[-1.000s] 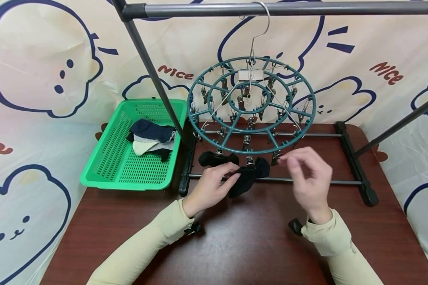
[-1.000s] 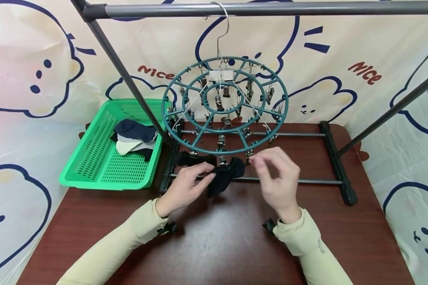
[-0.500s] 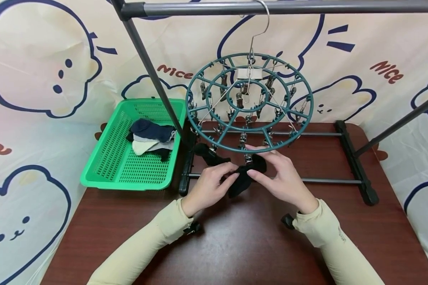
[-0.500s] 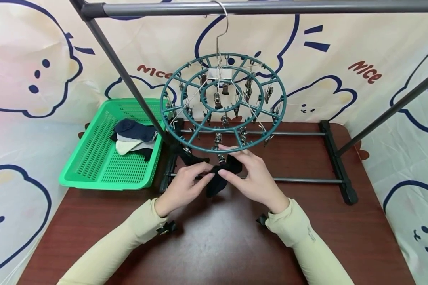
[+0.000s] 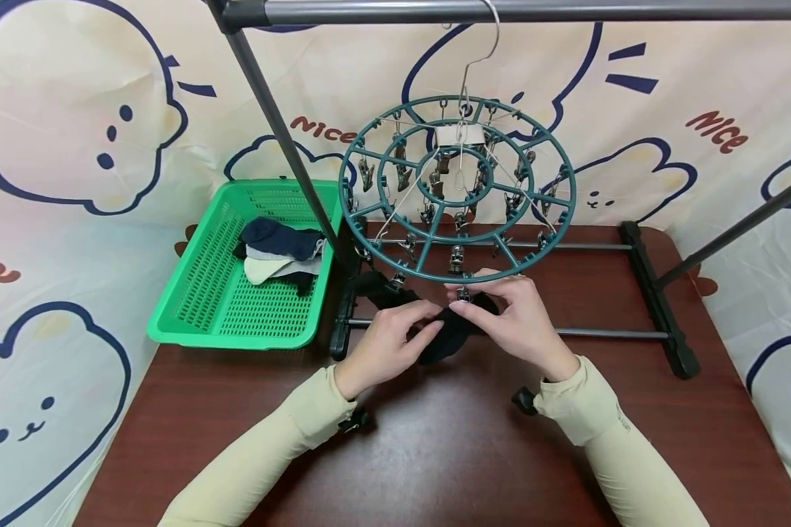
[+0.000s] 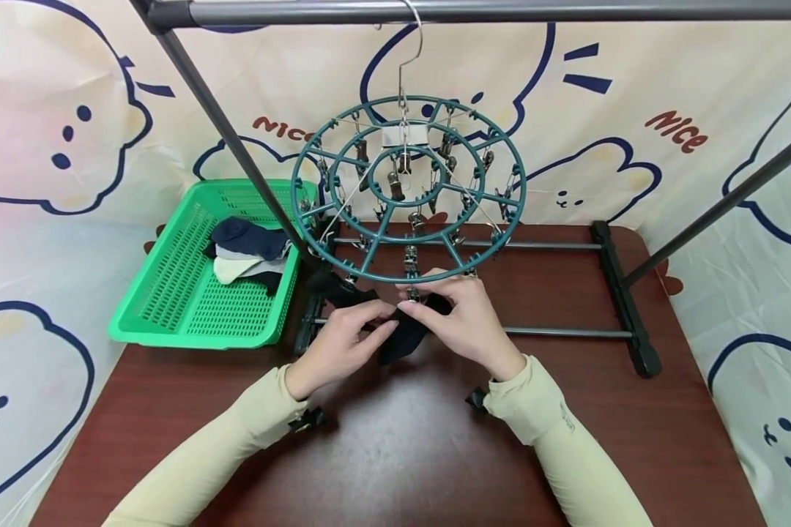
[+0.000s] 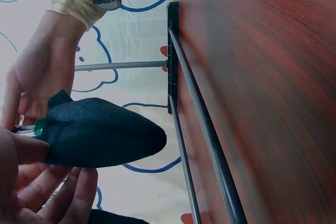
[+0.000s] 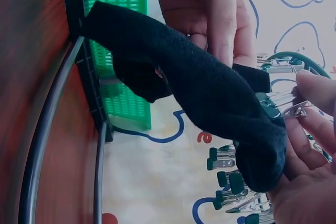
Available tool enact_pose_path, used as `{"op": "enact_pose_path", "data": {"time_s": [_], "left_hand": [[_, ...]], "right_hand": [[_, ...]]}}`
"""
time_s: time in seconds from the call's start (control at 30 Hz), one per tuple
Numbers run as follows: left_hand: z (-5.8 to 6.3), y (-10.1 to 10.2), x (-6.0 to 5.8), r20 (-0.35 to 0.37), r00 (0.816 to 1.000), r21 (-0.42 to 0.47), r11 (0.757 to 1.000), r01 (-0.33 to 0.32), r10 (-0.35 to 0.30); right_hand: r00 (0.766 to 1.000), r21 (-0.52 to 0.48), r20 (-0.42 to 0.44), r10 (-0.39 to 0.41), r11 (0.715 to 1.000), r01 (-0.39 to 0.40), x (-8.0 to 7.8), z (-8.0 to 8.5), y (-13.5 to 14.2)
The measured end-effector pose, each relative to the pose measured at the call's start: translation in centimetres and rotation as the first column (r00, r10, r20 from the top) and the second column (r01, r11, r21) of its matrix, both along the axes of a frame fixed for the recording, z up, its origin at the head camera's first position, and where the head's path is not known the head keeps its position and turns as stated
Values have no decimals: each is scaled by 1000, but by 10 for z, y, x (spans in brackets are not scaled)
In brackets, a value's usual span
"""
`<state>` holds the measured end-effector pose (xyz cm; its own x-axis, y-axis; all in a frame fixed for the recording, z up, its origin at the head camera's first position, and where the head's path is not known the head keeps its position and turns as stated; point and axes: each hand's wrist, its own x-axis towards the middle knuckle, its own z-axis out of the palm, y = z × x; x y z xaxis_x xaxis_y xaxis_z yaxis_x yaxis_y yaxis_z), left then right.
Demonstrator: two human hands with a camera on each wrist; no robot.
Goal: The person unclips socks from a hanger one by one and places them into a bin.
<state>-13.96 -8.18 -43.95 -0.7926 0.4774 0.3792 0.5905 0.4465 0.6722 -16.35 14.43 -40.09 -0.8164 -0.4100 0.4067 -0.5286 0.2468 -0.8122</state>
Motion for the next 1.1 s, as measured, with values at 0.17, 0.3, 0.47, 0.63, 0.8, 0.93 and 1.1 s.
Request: {"op": "enact_pose_path", "data": {"time_s": [0.17,0.3,0.47,0.63,0.8,0.93,1.1], "left_hand": [[-1,2,-1,49,999,2,1000,2,-2],[-2,4,-3,46,999,9,1000,7,-8],[-1,6,-4,7,1000,13,1000,17,-18],[-2,7,-4,4,1000,4,1000,13,-13],[-1,7,-4,3,1000,-1,1000,13,-13],[1,7,-4,0,1000,3,1000,14,-14],[2,7,-3,0,1000,1,1000,15,-15]], "right_hand": [[1000,-42,25,18,999,-17,-2,-2,0],[999,-42,30,14,999,-13,-2,-3,-1],[1000,-35,29,2,999,-1,0,-1,-1],[1000,-22,16,-6,1000,6,1,0,0],[1000,-42,-4,3,999,-4,1,0,-1],[1000,-49,-21,-10,999,9,2,-1,-1],[999,-53,-31,-20,998,18,2,-2,-1]]}}
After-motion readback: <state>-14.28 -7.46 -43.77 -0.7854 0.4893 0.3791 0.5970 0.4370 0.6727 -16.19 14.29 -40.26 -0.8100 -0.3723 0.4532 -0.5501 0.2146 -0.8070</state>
